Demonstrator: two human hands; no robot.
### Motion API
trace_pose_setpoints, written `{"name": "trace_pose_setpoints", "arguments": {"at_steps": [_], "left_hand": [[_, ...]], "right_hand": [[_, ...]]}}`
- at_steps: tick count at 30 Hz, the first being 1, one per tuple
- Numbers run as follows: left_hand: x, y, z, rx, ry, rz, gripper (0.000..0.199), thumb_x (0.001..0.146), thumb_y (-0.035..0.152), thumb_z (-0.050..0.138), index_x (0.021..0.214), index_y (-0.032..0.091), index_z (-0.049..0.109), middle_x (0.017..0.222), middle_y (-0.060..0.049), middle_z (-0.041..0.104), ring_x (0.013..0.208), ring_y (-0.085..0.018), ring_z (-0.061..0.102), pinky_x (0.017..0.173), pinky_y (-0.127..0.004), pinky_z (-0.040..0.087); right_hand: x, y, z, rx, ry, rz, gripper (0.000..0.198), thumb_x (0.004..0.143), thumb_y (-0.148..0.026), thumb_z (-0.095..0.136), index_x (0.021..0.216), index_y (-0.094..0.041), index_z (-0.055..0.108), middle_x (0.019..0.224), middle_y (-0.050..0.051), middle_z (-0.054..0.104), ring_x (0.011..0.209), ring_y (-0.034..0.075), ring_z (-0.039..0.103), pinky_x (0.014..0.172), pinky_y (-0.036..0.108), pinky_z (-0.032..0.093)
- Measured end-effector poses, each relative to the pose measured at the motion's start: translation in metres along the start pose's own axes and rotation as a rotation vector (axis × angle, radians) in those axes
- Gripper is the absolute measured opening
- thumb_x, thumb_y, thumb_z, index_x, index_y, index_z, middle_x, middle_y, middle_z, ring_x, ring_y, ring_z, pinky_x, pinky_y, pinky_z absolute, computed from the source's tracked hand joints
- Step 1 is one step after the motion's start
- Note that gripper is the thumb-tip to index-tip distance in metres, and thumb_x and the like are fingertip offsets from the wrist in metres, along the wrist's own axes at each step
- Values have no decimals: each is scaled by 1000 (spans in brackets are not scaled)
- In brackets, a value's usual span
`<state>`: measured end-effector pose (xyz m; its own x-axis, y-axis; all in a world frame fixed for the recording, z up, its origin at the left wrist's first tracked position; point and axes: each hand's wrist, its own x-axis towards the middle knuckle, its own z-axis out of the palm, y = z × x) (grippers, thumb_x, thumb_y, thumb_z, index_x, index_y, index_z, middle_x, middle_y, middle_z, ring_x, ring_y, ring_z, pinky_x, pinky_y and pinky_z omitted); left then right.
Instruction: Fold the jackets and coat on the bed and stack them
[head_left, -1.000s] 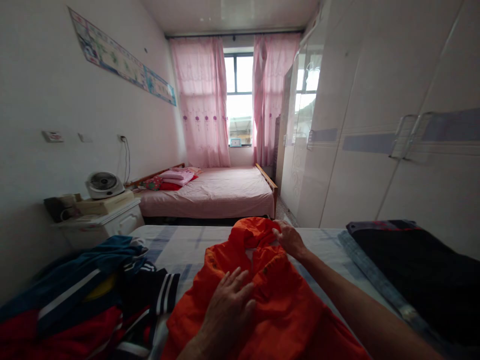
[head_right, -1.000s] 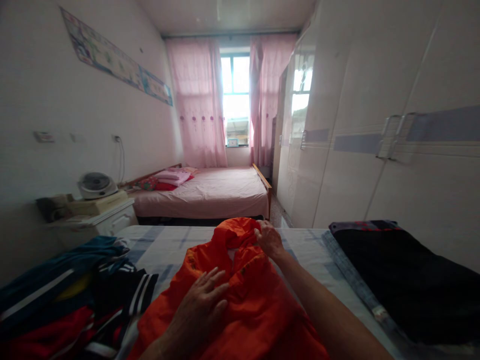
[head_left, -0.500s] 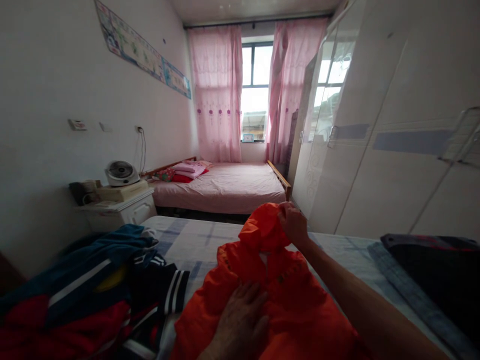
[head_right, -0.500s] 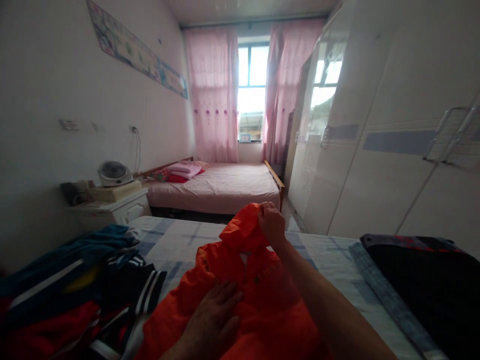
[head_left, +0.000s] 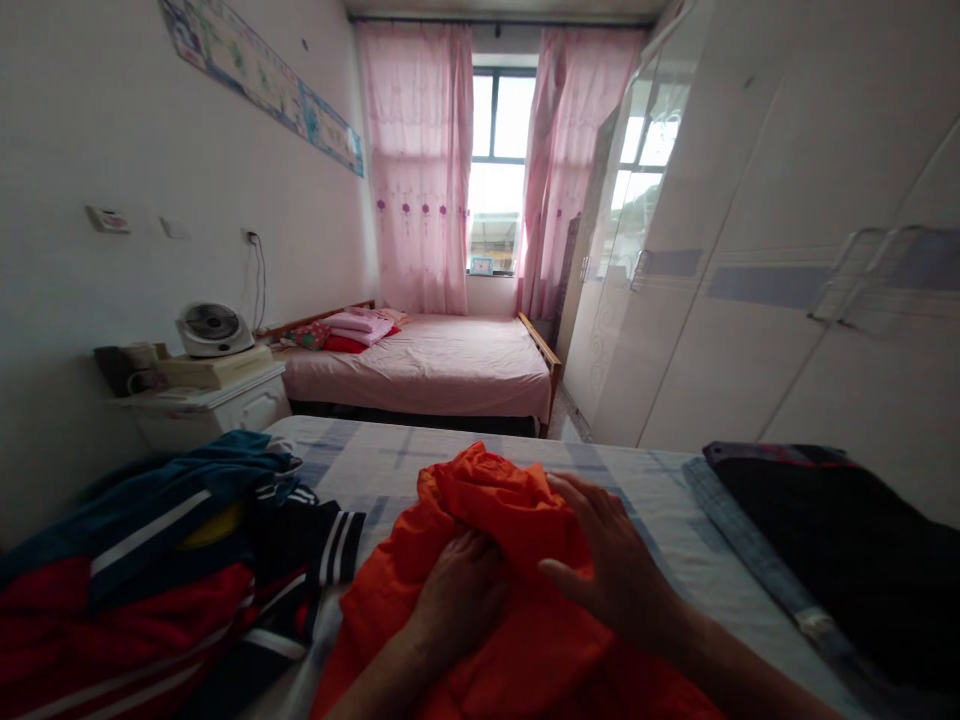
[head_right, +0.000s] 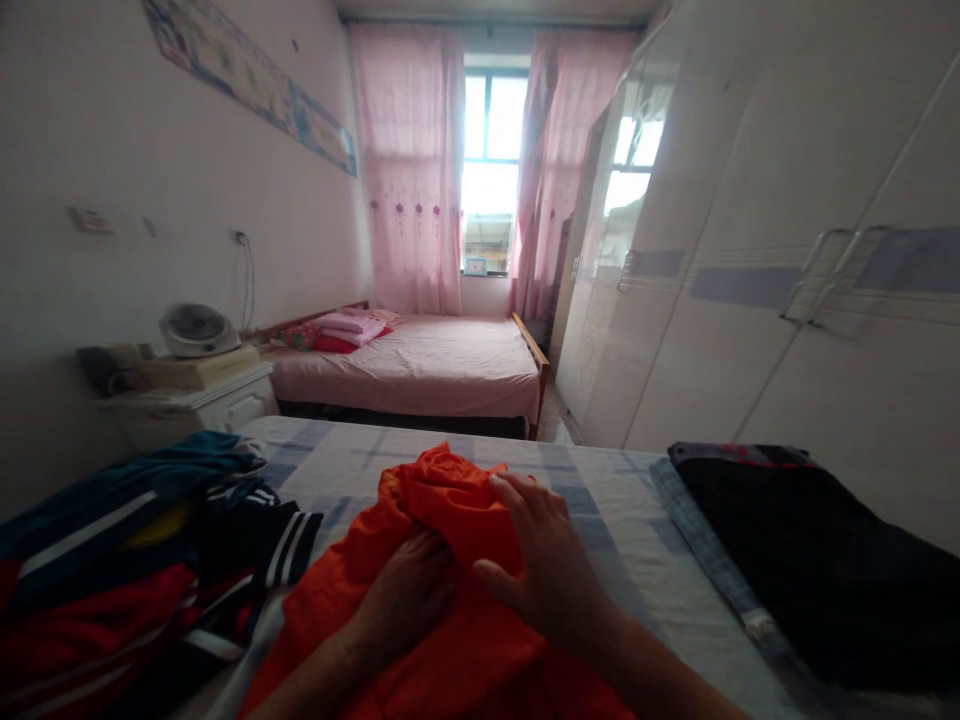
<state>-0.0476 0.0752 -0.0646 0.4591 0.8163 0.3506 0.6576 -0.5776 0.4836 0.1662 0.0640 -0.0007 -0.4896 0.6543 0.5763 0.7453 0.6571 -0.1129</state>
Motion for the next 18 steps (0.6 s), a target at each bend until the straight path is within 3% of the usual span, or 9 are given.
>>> {"name": "trace_pose_setpoints", "arguments": {"at_steps": [2, 3, 5, 7, 8, 10, 12, 14, 18], "left_hand": [[-2, 0, -1, -28, 38, -9, 34, 83, 20, 48, 114, 23, 61, 119, -6, 60, 110, -21, 53, 100, -37, 40], [-3, -1, -1, -35, 63, -25, 31, 85, 20, 44, 109, 22, 64, 114, -6, 62, 105, -20, 56, 97, -35, 43], [-5, -2, 0, -22, 91, -51, 29, 86, 20, 43, 102, 20, 66, 109, -7, 63, 99, -19, 58, 92, -32, 46], [-7, -4, 1, 22, 69, -47, 29, 82, 18, 47, 105, 20, 66, 113, -7, 62, 103, -20, 57, 94, -32, 45], [-7, -4, 2, 50, 43, -47, 32, 80, 18, 49, 108, 21, 65, 116, -8, 61, 107, -21, 56, 97, -34, 43], [-7, -4, 3, 102, -1, -73, 38, 78, 18, 52, 115, 20, 63, 126, -10, 56, 117, -24, 51, 102, -38, 39], [-6, -4, 3, 93, -16, -85, 38, 79, 19, 51, 115, 20, 62, 129, -10, 55, 119, -25, 49, 103, -40, 37], [-7, -4, 1, 27, 36, -119, 31, 82, 18, 46, 107, 21, 65, 117, -7, 62, 107, -21, 57, 95, -34, 44], [-6, -6, -15, 53, 302, -361, 21, 83, 15, 39, 88, 17, 59, 83, -6, 63, 77, -19, 61, 73, -32, 50]], "right_hand": [[22, -3, 10, -60, -62, 14, 90, 69, -50, 66, 141, -14, 24, 143, 17, 34, 130, 32, 30, 104, 47, 28], [34, -3, 18, -84, -102, 3, 92, 68, -49, 67, 141, -14, 25, 142, 17, 36, 130, 32, 31, 104, 48, 27], [57, -1, 32, -124, -169, -19, 64, 74, -36, 63, 132, -16, 43, 126, 15, 55, 118, 30, 46, 101, 46, 29], [77, 7, 39, -148, -189, -20, 25, 83, -22, 53, 106, -19, 61, 96, 10, 68, 95, 24, 59, 94, 40, 34], [85, 12, 39, -153, -174, -10, 19, 86, -18, 47, 95, -19, 64, 88, 9, 68, 88, 21, 61, 91, 37, 35], [93, 21, 33, -153, -100, 14, 24, 91, -17, 39, 92, -18, 63, 95, 10, 67, 93, 20, 59, 92, 36, 34], [85, 21, 25, -143, -44, -4, 27, 94, -19, 33, 98, -18, 60, 111, 9, 63, 106, 18, 53, 97, 35, 30], [62, 14, 21, -90, -86, -139, 26, 94, -19, 34, 97, -21, 60, 111, 4, 63, 110, 15, 51, 101, 33, 27], [3, -2, 21, 44, -267, -316, 25, 91, -15, 41, 106, -26, 58, 112, 0, 63, 110, 15, 51, 106, 38, 22]]}}
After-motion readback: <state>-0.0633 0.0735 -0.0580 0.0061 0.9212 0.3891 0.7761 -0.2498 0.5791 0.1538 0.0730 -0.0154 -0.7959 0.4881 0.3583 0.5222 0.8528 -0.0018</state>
